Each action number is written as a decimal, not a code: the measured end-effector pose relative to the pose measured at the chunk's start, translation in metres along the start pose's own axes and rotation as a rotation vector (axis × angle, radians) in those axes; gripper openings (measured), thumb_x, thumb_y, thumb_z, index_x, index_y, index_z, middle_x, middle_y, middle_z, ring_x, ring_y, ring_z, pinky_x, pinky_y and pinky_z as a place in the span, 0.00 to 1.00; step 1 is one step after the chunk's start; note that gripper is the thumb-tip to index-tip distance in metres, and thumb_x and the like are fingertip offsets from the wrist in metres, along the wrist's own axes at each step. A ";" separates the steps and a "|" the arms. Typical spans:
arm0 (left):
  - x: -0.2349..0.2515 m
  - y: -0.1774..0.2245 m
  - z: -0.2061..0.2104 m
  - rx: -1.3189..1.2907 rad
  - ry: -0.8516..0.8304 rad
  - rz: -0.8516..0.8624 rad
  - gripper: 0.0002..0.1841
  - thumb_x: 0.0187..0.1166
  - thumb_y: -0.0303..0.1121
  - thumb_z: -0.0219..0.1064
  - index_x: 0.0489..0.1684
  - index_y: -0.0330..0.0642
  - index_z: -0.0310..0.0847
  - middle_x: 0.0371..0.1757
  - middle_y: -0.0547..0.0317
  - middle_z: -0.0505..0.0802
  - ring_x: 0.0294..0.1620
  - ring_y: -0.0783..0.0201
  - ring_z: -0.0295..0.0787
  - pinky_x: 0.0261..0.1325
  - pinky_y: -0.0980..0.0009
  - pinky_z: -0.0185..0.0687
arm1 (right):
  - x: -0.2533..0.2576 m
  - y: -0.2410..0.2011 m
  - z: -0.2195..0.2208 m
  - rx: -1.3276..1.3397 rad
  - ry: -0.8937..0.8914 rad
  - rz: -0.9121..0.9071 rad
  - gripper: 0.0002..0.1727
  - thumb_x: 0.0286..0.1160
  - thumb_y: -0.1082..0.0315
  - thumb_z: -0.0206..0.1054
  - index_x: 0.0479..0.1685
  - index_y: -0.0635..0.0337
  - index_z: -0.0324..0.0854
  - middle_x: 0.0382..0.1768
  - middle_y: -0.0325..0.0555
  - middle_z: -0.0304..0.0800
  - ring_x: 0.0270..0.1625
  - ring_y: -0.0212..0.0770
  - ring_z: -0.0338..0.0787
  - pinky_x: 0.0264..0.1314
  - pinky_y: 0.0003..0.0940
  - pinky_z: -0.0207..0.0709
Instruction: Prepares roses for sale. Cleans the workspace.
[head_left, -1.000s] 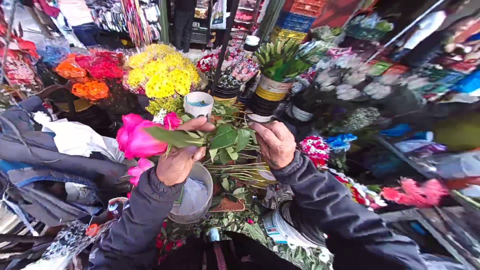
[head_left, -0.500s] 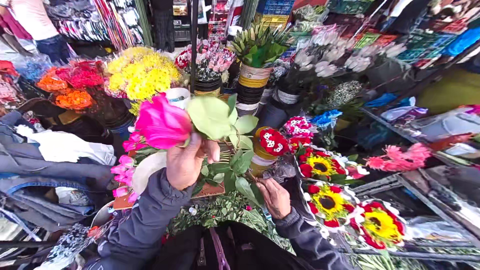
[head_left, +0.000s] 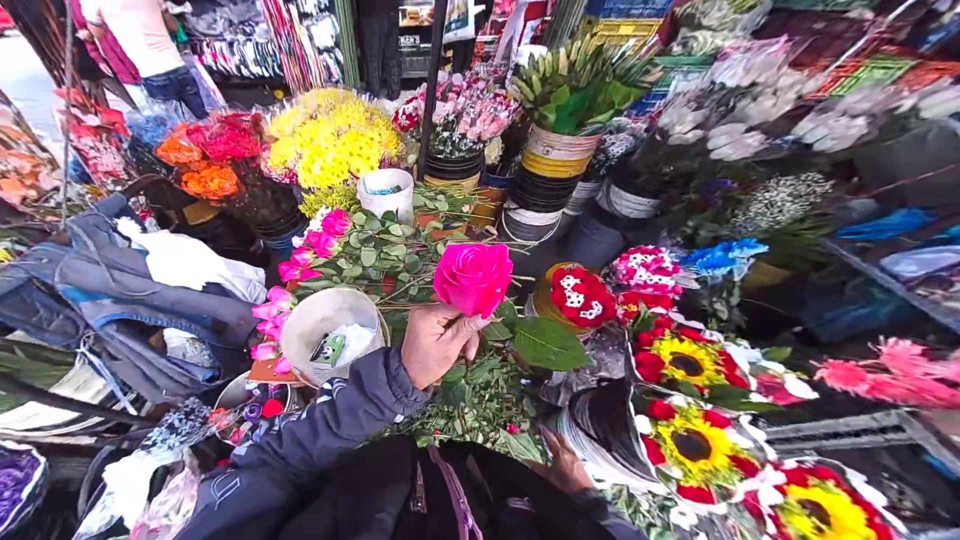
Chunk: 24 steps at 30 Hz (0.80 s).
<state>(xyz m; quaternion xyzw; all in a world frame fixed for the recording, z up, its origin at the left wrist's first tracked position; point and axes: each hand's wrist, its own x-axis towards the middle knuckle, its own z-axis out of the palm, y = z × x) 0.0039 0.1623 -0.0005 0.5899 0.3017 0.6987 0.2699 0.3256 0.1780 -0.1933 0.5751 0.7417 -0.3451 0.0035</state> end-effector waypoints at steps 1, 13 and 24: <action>-0.006 -0.005 0.002 0.020 -0.005 -0.014 0.08 0.82 0.26 0.68 0.41 0.27 0.84 0.20 0.61 0.90 0.17 0.75 0.83 0.21 0.77 0.82 | 0.009 -0.002 -0.007 0.135 0.228 -0.180 0.40 0.59 0.59 0.85 0.75 0.67 0.79 0.73 0.71 0.80 0.76 0.69 0.80 0.78 0.68 0.71; -0.045 -0.007 0.006 0.091 -0.041 0.063 0.07 0.80 0.25 0.69 0.39 0.27 0.84 0.27 0.57 0.92 0.26 0.73 0.88 0.31 0.75 0.88 | -0.027 -0.237 -0.129 0.837 0.380 -1.117 0.15 0.57 0.70 0.85 0.44 0.62 0.91 0.44 0.39 0.94 0.42 0.28 0.91 0.46 0.23 0.87; -0.057 -0.013 -0.017 0.115 0.257 0.051 0.12 0.85 0.27 0.63 0.32 0.31 0.87 0.23 0.61 0.93 0.23 0.75 0.88 0.31 0.75 0.88 | -0.038 -0.239 -0.074 0.404 0.810 -1.608 0.02 0.81 0.66 0.67 0.46 0.48 0.83 0.48 0.37 0.88 0.56 0.37 0.86 0.71 0.39 0.75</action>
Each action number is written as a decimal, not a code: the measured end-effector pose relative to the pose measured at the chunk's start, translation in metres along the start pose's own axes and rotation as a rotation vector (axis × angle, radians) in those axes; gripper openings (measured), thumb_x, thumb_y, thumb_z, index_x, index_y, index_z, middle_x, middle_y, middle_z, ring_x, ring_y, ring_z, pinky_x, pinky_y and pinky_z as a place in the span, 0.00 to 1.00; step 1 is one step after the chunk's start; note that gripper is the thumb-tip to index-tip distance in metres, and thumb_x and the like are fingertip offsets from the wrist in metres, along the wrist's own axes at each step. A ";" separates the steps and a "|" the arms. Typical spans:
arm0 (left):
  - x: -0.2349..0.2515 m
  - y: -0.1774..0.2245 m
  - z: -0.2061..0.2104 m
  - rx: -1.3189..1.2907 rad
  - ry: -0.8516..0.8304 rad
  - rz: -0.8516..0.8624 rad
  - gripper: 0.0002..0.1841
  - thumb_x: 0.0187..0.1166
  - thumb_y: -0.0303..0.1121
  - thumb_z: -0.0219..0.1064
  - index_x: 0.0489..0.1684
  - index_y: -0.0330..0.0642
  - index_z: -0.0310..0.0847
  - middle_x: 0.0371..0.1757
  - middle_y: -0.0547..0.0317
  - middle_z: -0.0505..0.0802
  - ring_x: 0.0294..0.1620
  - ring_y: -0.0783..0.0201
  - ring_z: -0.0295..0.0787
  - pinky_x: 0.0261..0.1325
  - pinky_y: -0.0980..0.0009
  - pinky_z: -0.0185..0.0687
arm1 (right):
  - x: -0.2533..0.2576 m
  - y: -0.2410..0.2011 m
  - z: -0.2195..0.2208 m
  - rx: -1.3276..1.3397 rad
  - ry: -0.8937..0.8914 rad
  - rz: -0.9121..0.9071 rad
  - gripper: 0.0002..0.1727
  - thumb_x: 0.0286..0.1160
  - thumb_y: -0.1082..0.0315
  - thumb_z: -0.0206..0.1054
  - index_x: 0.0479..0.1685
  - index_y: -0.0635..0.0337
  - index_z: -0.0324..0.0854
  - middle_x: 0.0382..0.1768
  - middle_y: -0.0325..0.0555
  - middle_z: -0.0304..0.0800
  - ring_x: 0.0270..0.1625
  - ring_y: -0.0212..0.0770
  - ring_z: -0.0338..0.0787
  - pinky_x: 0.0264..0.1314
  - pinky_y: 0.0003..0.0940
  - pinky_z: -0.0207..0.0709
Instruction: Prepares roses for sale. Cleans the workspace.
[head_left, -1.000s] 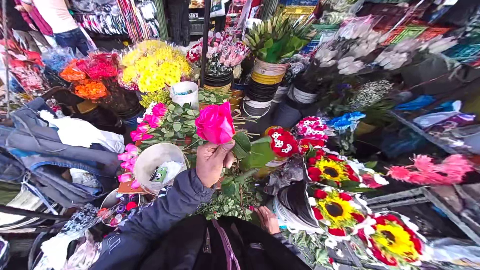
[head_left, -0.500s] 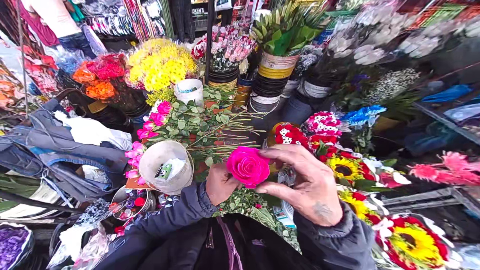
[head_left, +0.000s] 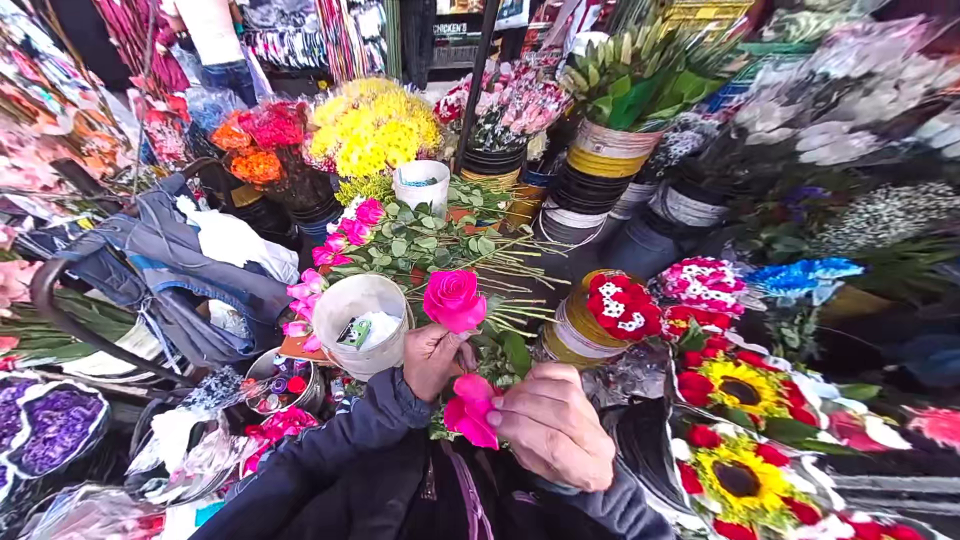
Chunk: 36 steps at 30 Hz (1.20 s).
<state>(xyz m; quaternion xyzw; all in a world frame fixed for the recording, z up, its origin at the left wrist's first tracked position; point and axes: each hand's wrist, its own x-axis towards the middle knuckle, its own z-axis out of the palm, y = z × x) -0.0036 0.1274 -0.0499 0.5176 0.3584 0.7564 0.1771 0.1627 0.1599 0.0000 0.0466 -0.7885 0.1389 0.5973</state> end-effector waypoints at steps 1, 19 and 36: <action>0.000 0.001 0.000 0.011 0.011 -0.009 0.11 0.83 0.25 0.64 0.30 0.29 0.87 0.21 0.60 0.93 0.21 0.74 0.88 0.30 0.74 0.88 | 0.002 -0.001 0.000 0.007 0.019 0.010 0.02 0.82 0.65 0.66 0.46 0.46 0.81 0.50 0.36 0.86 0.60 0.38 0.84 0.76 0.42 0.74; -0.018 0.023 0.009 -0.054 -0.197 0.071 0.12 0.86 0.28 0.64 0.40 0.25 0.88 0.26 0.51 0.95 0.20 0.69 0.91 0.26 0.73 0.90 | -0.003 0.042 0.006 1.108 0.424 0.689 0.08 0.75 0.66 0.74 0.49 0.49 0.86 0.52 0.41 0.91 0.52 0.34 0.92 0.53 0.29 0.88; -0.021 0.037 0.004 0.423 -0.299 0.440 0.17 0.87 0.34 0.63 0.37 0.26 0.89 0.30 0.47 0.93 0.31 0.71 0.90 0.44 0.78 0.87 | -0.001 0.005 0.000 1.201 0.453 1.294 0.15 0.87 0.74 0.51 0.44 0.57 0.86 0.37 0.44 0.97 0.41 0.33 0.97 0.46 0.29 0.91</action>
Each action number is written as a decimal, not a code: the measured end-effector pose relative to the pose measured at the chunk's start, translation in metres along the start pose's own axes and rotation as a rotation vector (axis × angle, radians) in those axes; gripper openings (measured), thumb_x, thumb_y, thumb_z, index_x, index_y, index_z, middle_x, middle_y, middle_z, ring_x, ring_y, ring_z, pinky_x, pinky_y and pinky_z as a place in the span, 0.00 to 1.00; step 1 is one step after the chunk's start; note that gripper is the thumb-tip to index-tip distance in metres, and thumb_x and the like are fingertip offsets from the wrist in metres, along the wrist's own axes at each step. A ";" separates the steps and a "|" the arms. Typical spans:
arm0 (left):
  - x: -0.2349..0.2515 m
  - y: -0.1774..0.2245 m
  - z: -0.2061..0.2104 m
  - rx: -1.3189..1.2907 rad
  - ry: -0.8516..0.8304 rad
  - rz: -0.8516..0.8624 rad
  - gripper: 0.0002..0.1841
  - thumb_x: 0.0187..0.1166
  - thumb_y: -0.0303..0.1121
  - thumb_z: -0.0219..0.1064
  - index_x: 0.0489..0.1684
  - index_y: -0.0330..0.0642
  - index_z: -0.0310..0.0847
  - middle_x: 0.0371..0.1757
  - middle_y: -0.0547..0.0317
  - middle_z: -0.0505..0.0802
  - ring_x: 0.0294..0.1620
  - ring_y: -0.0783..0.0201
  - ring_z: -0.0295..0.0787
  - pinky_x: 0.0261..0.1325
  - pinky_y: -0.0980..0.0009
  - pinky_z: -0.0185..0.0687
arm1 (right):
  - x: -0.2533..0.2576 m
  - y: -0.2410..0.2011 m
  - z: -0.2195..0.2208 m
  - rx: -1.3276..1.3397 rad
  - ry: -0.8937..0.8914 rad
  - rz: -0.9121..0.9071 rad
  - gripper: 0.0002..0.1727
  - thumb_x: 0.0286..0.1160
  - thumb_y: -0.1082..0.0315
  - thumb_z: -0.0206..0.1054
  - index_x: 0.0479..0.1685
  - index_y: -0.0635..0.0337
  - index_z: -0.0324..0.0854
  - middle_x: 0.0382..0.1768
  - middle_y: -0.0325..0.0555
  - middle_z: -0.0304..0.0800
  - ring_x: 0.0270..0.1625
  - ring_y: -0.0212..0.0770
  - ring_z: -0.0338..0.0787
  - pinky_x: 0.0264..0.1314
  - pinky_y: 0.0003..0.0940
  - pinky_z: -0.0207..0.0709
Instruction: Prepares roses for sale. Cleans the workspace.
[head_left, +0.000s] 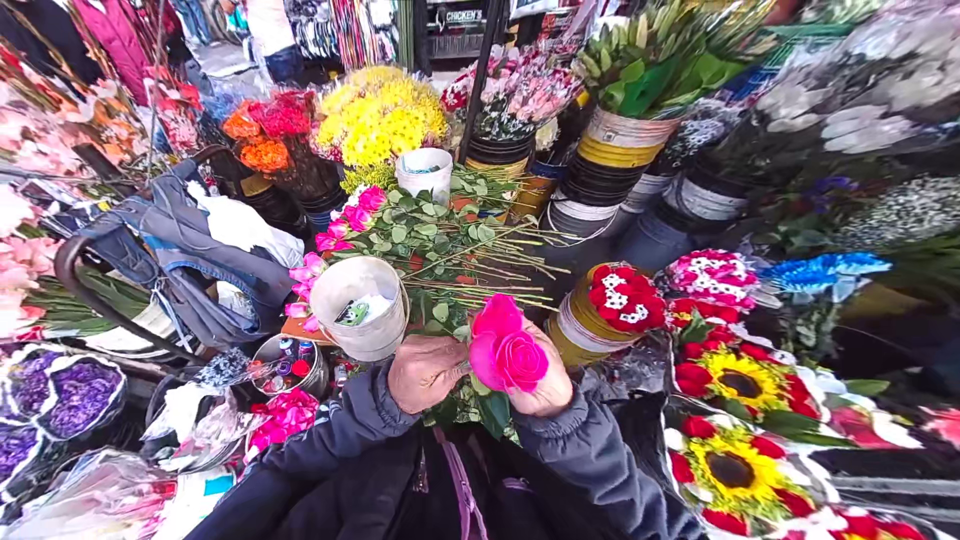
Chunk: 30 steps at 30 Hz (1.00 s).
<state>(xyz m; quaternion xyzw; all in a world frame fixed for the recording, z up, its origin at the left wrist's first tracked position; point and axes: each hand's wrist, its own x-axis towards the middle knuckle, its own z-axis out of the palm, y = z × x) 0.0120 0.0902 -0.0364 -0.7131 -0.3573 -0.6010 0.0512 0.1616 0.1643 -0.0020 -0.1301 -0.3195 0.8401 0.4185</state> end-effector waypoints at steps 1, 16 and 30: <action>-0.002 0.001 0.001 0.041 0.035 0.006 0.16 0.86 0.33 0.64 0.35 0.26 0.88 0.29 0.47 0.93 0.31 0.70 0.90 0.44 0.78 0.87 | -0.001 0.003 0.000 -0.012 0.055 -0.081 0.16 0.89 0.73 0.48 0.46 0.58 0.84 0.38 0.43 0.97 0.42 0.33 0.97 0.47 0.29 0.92; -0.004 0.021 0.008 0.058 0.320 -0.325 0.07 0.73 0.23 0.73 0.31 0.25 0.86 0.23 0.54 0.92 0.19 0.75 0.86 0.24 0.79 0.87 | 0.004 0.007 0.004 -1.121 -0.171 -0.997 0.25 0.68 0.46 0.79 0.35 0.61 0.81 0.38 0.42 0.82 0.45 0.28 0.82 0.47 0.19 0.76; -0.011 0.009 -0.017 -0.484 0.176 -0.292 0.14 0.90 0.34 0.60 0.46 0.32 0.89 0.38 0.53 0.97 0.25 0.77 0.86 0.27 0.81 0.82 | 0.030 -0.007 0.001 -0.352 -0.464 -0.542 0.10 0.74 0.76 0.68 0.50 0.55 0.78 0.47 0.45 0.90 0.33 0.38 0.93 0.29 0.31 0.91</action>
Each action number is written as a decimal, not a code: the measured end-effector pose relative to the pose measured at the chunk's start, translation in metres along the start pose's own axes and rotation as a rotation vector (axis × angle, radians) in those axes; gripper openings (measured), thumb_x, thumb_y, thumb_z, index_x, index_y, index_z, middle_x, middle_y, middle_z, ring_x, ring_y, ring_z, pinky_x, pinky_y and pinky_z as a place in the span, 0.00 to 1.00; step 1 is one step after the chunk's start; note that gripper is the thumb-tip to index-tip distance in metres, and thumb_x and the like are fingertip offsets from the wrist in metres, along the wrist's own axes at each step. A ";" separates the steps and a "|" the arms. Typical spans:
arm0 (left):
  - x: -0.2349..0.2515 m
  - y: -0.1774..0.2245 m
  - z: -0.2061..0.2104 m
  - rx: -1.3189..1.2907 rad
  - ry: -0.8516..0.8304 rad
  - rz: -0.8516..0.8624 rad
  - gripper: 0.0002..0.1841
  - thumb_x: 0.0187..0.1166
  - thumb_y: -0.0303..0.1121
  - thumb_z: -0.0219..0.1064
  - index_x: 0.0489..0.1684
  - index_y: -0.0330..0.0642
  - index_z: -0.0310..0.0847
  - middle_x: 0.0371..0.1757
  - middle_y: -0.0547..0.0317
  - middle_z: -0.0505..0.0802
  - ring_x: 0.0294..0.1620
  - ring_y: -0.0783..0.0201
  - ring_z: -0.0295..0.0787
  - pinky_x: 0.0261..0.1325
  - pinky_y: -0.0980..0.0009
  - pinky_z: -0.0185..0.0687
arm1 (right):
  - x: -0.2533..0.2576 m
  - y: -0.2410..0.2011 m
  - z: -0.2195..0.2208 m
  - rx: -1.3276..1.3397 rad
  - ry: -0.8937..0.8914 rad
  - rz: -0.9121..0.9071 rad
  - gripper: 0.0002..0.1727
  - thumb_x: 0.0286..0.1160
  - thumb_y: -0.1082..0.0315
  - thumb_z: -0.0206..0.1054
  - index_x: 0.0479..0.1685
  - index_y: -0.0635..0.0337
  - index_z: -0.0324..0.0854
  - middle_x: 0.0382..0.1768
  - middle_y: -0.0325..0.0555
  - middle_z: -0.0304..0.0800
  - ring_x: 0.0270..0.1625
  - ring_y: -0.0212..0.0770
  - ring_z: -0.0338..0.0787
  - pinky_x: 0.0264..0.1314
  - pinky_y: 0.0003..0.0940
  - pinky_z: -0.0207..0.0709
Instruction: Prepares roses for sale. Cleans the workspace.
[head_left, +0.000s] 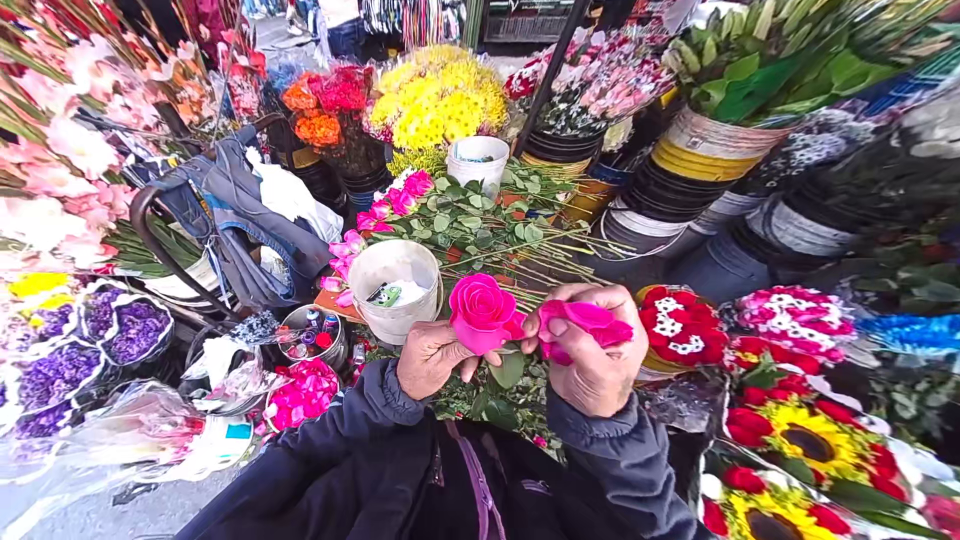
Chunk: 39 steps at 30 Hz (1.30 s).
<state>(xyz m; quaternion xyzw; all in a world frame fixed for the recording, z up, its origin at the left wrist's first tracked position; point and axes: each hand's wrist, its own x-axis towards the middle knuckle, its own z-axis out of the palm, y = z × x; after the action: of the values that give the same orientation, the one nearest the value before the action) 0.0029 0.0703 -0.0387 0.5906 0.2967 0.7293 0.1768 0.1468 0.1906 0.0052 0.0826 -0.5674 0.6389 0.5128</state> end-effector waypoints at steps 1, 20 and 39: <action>-0.001 -0.002 -0.002 -0.049 -0.022 -0.010 0.14 0.90 0.36 0.59 0.47 0.36 0.89 0.37 0.56 0.96 0.27 0.79 0.86 0.28 0.82 0.81 | 0.003 -0.006 0.003 -0.092 -0.075 0.021 0.15 0.74 0.76 0.67 0.58 0.58 0.78 0.46 0.44 0.92 0.33 0.36 0.93 0.29 0.29 0.90; -0.030 0.012 -0.049 -0.484 -0.016 -0.069 0.13 0.91 0.37 0.57 0.59 0.55 0.90 0.48 0.74 0.96 0.49 0.84 0.89 0.58 0.82 0.82 | 0.000 0.064 0.067 0.211 -0.240 0.283 0.09 0.64 0.75 0.80 0.40 0.56 0.88 0.43 0.37 0.88 0.34 0.28 0.89 0.33 0.25 0.89; -0.225 0.283 -0.077 1.102 0.936 0.073 0.10 0.84 0.47 0.65 0.44 0.59 0.91 0.47 0.71 0.94 0.53 0.64 0.91 0.71 0.52 0.84 | -0.070 0.188 0.092 -0.080 -1.078 0.890 0.09 0.62 0.72 0.70 0.40 0.65 0.82 0.53 0.50 0.91 0.43 0.40 0.96 0.43 0.38 0.95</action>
<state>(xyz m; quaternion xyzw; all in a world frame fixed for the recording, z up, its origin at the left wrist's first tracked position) 0.0086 -0.2995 -0.0372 0.2292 0.6461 0.6556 -0.3167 -0.0057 0.1089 -0.1317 0.1290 -0.7456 0.6369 -0.1478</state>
